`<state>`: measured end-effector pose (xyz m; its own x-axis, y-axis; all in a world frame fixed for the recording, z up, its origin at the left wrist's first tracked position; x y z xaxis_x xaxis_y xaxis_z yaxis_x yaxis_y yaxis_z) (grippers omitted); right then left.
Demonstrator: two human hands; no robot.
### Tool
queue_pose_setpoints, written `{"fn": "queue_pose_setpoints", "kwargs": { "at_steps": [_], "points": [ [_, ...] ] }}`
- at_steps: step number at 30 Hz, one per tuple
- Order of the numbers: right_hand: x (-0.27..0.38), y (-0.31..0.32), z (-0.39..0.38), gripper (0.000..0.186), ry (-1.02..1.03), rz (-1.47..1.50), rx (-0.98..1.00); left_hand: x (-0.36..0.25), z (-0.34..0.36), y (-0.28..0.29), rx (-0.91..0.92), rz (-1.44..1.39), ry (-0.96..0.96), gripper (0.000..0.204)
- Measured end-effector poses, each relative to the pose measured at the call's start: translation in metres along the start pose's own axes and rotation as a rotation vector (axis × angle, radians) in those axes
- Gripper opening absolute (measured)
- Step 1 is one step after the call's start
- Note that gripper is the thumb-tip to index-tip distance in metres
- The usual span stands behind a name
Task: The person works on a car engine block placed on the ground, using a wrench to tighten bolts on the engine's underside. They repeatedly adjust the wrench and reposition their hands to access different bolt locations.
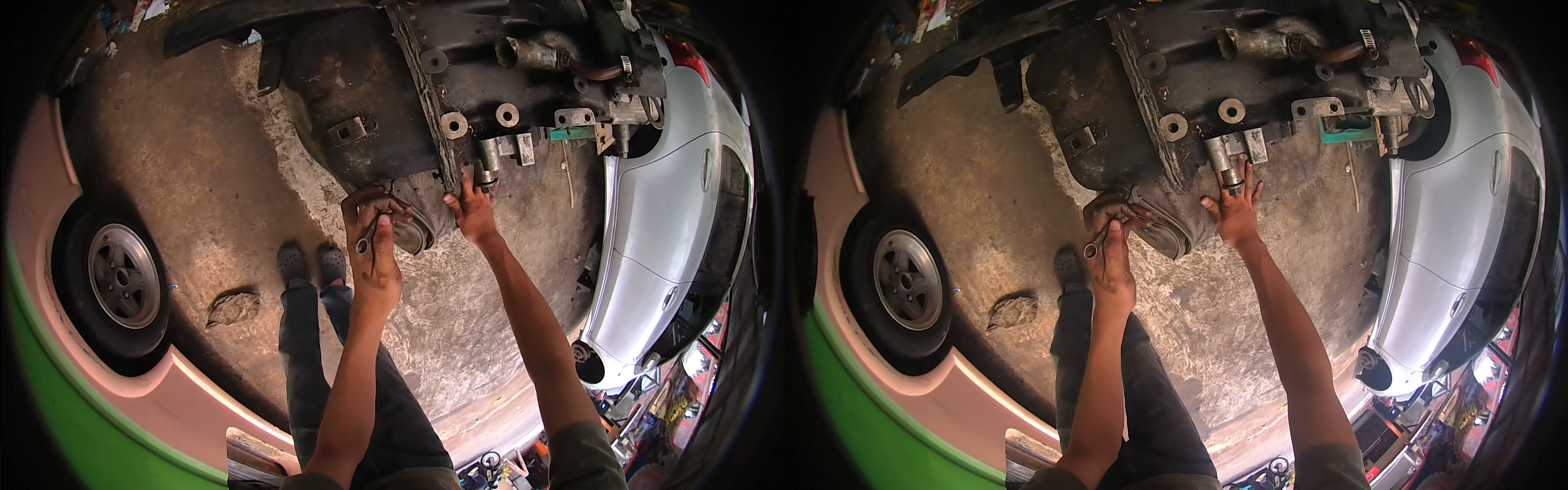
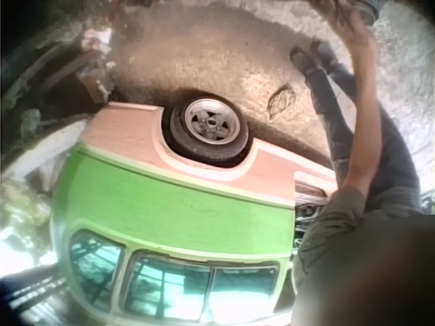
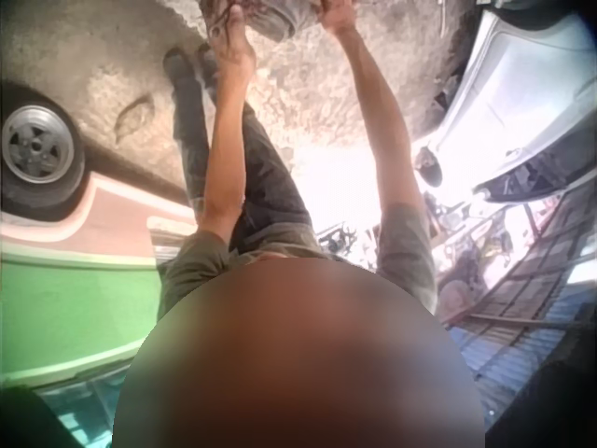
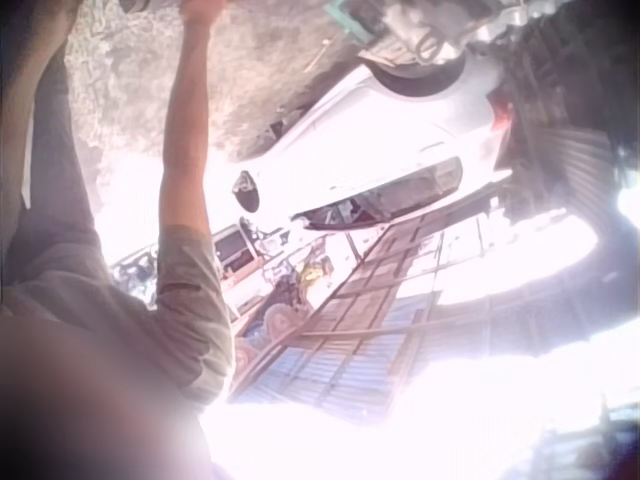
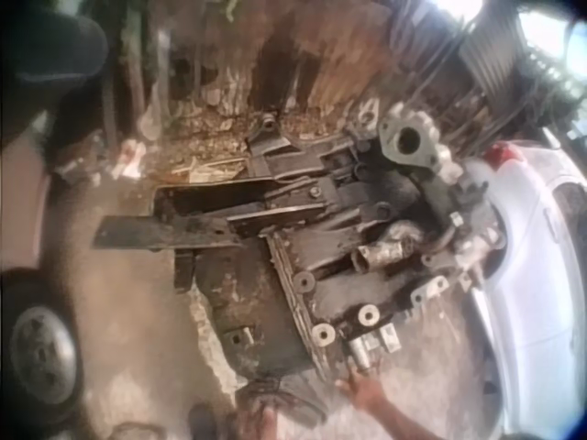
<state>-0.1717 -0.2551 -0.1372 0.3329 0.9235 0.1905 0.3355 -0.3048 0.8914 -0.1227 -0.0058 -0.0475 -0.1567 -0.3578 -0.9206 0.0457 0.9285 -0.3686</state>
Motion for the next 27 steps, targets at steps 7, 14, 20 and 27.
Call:
{"fn": "queue_pose_setpoints", "kwargs": {
  "at_steps": [7,14,20,27],
  "points": [
    [-0.002,-0.002,0.001,0.081,0.033,-0.069,-0.055,-0.007,-0.004,0.002,-0.108,-0.002,0.121,0.038],
    [-0.006,-0.008,0.001,0.086,0.068,-0.136,-0.162,-0.013,0.008,-0.027,-0.34,0.164,0.062,0.026],
    [-0.003,-0.004,0.001,0.08,0.021,-0.113,-0.05,-0.027,0.019,-0.031,-0.322,0.38,0.01,0.024],
    [-0.001,-0.003,0.001,0.08,0.045,-0.099,-0.092,-0.035,0.021,-0.042,-0.357,0.435,-0.063,0.018]
  ]
}}
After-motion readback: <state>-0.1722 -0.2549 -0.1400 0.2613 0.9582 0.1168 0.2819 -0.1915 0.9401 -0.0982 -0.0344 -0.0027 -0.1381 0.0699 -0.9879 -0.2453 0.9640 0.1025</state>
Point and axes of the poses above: each hand's wrist, its own z-axis towards the middle knuckle, its own y-axis out of the back of the hand, x = y × z, the point moved 1 cm from there along z, towards the middle knuckle, and after that the axes turned 1 degree about -y, right-handed, at the moved point
